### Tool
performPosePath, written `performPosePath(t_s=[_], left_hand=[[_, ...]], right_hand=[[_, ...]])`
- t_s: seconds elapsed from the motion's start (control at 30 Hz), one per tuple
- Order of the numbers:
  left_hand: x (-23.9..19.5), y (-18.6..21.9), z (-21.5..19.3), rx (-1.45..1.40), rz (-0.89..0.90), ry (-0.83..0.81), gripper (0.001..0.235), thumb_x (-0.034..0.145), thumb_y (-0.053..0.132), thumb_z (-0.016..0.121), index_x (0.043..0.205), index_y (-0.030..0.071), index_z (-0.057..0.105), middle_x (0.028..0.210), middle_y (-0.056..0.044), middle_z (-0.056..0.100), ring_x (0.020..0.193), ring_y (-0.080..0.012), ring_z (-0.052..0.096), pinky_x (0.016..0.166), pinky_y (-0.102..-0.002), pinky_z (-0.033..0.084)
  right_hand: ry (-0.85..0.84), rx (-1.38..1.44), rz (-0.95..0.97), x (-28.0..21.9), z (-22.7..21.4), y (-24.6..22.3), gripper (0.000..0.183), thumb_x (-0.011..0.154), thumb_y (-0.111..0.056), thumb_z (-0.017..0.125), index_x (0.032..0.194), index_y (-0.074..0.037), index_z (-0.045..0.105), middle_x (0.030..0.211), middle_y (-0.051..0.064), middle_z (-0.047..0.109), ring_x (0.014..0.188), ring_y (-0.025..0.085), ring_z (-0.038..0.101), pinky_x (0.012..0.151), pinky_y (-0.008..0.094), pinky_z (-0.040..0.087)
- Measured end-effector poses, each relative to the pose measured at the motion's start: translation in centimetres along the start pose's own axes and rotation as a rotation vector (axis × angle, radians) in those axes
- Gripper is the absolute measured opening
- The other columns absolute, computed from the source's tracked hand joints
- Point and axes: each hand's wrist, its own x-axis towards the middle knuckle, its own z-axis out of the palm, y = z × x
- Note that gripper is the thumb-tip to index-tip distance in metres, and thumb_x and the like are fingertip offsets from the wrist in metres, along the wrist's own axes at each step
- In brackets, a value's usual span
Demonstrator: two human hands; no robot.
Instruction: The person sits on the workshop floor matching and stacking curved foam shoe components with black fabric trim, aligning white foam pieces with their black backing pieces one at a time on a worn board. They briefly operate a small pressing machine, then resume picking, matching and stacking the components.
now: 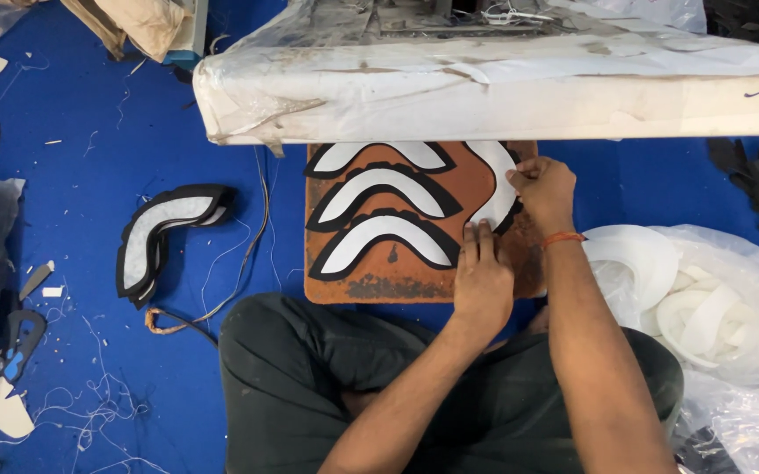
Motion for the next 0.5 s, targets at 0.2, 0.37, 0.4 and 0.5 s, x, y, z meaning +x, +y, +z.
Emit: performPosePath(t_s=[0.2,0.37,0.4,0.5], left_hand=[[0.05,-0.16,0.43,0.029,-0.012,-0.061,0.042,0.078,0.005,0.068,0.116,-0.015,0.067,0.151,-0.038,0.043,0.144,-0.0537,0.038,0.117,-0.055,0.036],[-0.08,-0.27,1.12,0.057,0.009,-0.006,0.048,0.076,0.006,0.070,0.119,-0.016,0.068,0.148,-0.039,0.046,0.141,-0.0544,0.041,0.116,-0.055,0.038],[-0.10,-0.29,1.23,0.061,0.012,0.001,0.045,0.077,0.006,0.070,0.117,-0.015,0.069,0.148,-0.039,0.047,0.141,-0.0547,0.042,0.116,-0.055,0.040],[0.05,-0.22,1.12,0.073,0.018,-0.012,0.042,0.076,0.006,0.071,0.113,-0.014,0.071,0.146,-0.039,0.049,0.140,-0.0550,0.044,0.115,-0.055,0.041]], right_hand=[[-0.008,-0.050,-0.040,0.35,-0.03,0.71,0.025,0.086,-0.016,0.087,0.096,0.003,0.075,0.078,0.012,0.075,0.064,0.013,0.071,0.061,0.028,0.056],[-0.015,0.013,0.003,0.31,-0.07,0.43,0.025,0.085,-0.014,0.086,0.096,0.004,0.074,0.080,0.011,0.075,0.064,0.012,0.070,0.059,0.027,0.056],[-0.017,0.021,0.013,0.32,-0.10,0.34,0.025,0.085,-0.014,0.086,0.095,0.005,0.074,0.080,0.010,0.075,0.063,0.012,0.070,0.058,0.027,0.057],[-0.013,0.041,0.006,-0.07,-0.23,-0.12,0.023,0.085,-0.013,0.086,0.096,0.005,0.075,0.081,0.011,0.075,0.063,0.012,0.069,0.057,0.027,0.056]])
